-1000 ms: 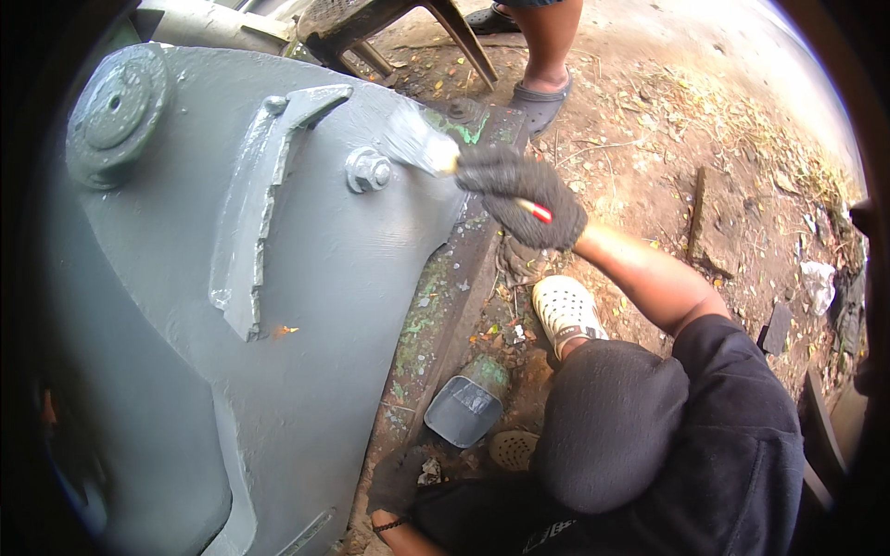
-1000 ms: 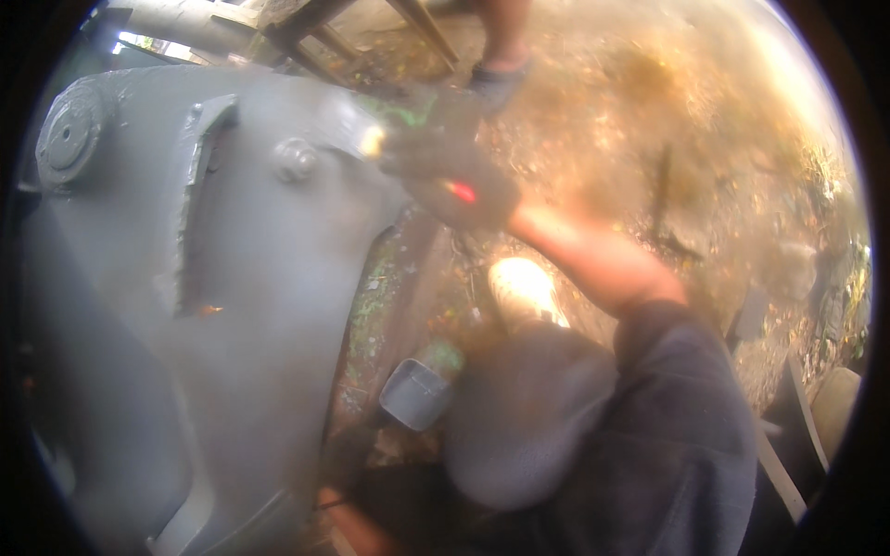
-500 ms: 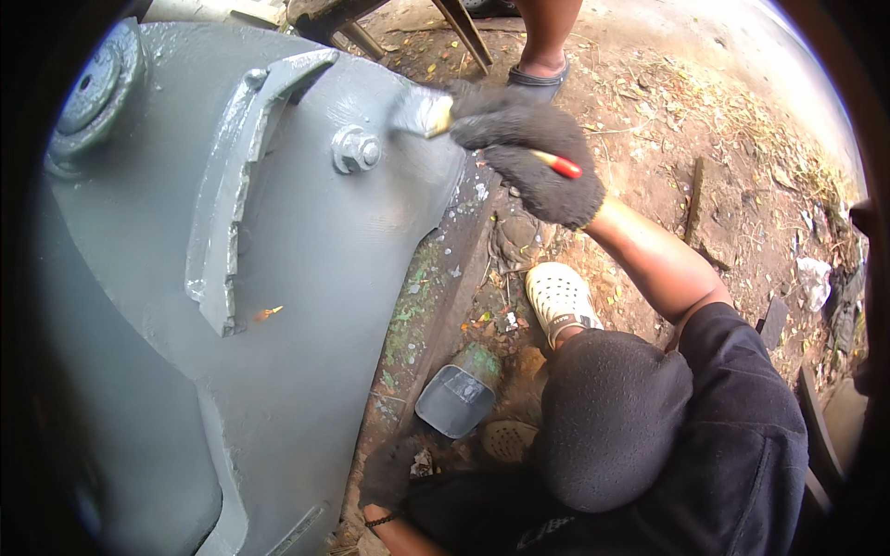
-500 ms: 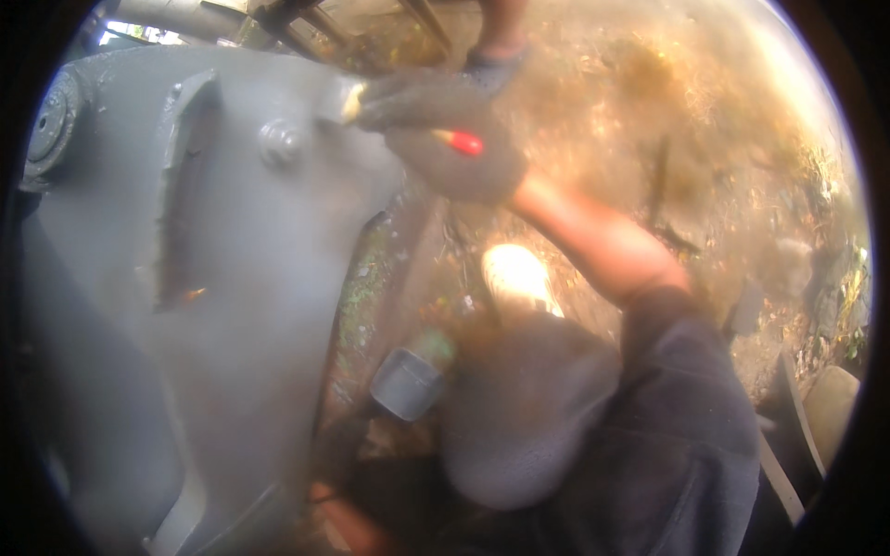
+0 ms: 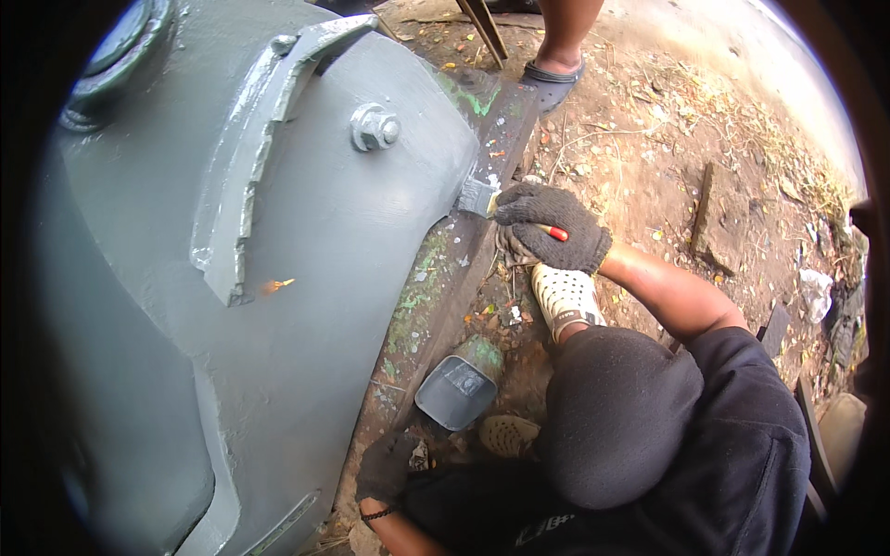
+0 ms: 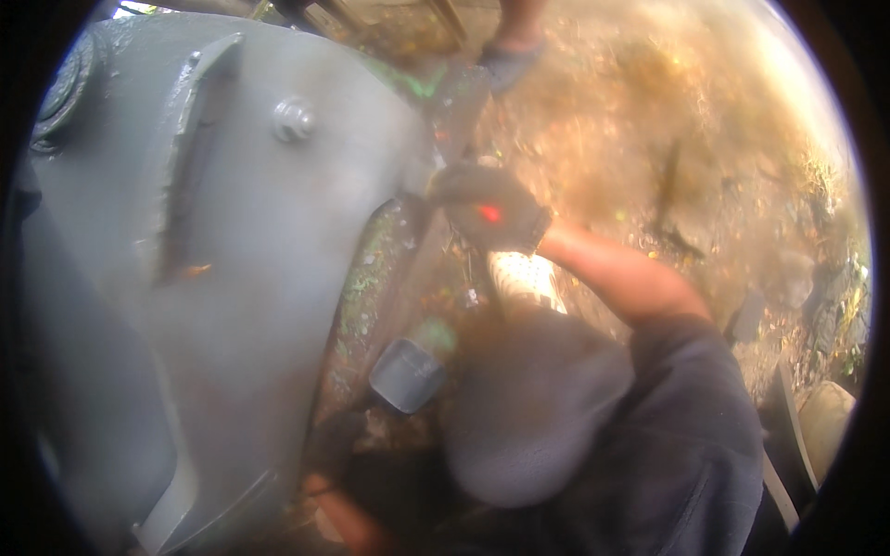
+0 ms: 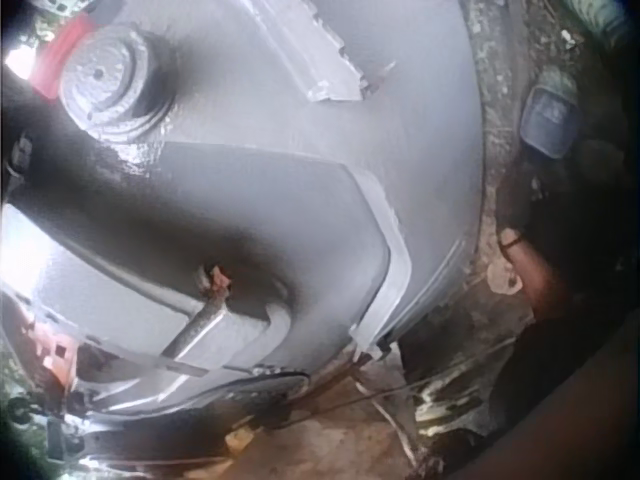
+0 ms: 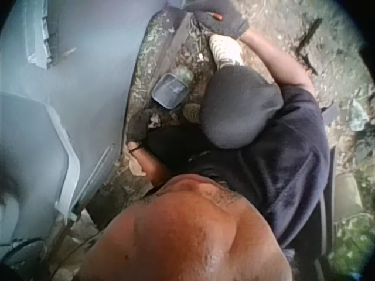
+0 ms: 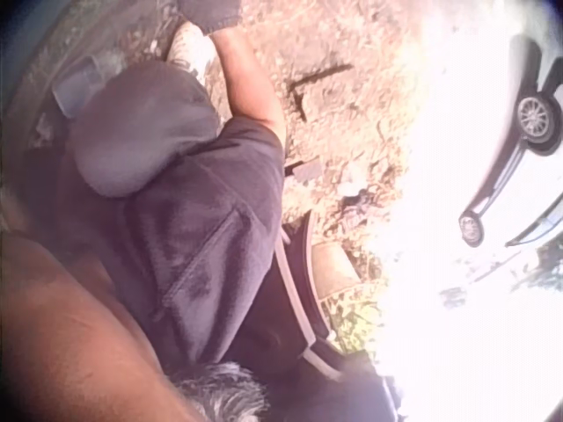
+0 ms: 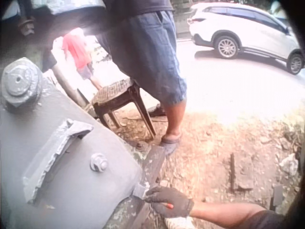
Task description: The person kneels beside a large gray metal object and uses a paintbrush to apply gray paint to its lower side. They repeatedly dip the brush into a small paint container and continue brushing along the curved surface.
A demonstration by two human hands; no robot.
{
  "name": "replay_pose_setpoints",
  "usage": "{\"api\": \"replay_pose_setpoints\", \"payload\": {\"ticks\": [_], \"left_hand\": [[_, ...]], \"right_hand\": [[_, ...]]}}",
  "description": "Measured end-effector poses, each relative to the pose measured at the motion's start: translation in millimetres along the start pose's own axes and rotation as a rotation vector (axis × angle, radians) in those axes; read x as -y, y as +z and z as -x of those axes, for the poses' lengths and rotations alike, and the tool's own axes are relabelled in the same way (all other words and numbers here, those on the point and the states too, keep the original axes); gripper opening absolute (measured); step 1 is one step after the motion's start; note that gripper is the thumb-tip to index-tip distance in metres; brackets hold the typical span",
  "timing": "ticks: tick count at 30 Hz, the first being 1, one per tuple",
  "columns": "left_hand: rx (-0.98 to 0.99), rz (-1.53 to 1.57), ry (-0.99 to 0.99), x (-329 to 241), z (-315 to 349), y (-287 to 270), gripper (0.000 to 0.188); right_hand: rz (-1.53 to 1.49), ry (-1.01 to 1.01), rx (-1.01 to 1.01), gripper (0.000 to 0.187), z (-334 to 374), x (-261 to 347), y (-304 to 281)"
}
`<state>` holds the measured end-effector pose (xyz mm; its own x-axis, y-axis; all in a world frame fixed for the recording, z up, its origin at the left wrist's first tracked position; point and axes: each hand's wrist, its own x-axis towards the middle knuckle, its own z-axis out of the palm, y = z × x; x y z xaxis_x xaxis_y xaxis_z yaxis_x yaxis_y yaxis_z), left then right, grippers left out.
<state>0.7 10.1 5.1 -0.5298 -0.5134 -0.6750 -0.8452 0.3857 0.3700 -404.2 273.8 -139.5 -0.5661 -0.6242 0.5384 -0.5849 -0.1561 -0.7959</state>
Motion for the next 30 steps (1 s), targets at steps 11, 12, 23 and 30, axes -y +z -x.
{"api": "replay_pose_setpoints", "payload": {"ticks": [11,12,23,30], "left_hand": [[-0.033,-0.102,-0.079,-21.1,8.9,-0.8,0.041],[-0.033,-0.084,-0.071,-19.8,8.3,-1.0,0.042],[-0.042,-0.032,-0.070,-21.3,14.3,-1.4,0.039],[-0.031,-0.035,-0.039,-17.2,11.8,-1.5,0.041]], "right_hand": [[0.040,-0.255,-0.224,0.038,-43.3,53.7,1.0],[0.033,-0.174,-0.201,0.036,-34.9,50.0,3.7],[0.022,0.082,-0.009,0.034,14.1,17.3,12.2],[0.088,-0.048,-0.015,0.038,-7.3,34.2,18.8]]}}
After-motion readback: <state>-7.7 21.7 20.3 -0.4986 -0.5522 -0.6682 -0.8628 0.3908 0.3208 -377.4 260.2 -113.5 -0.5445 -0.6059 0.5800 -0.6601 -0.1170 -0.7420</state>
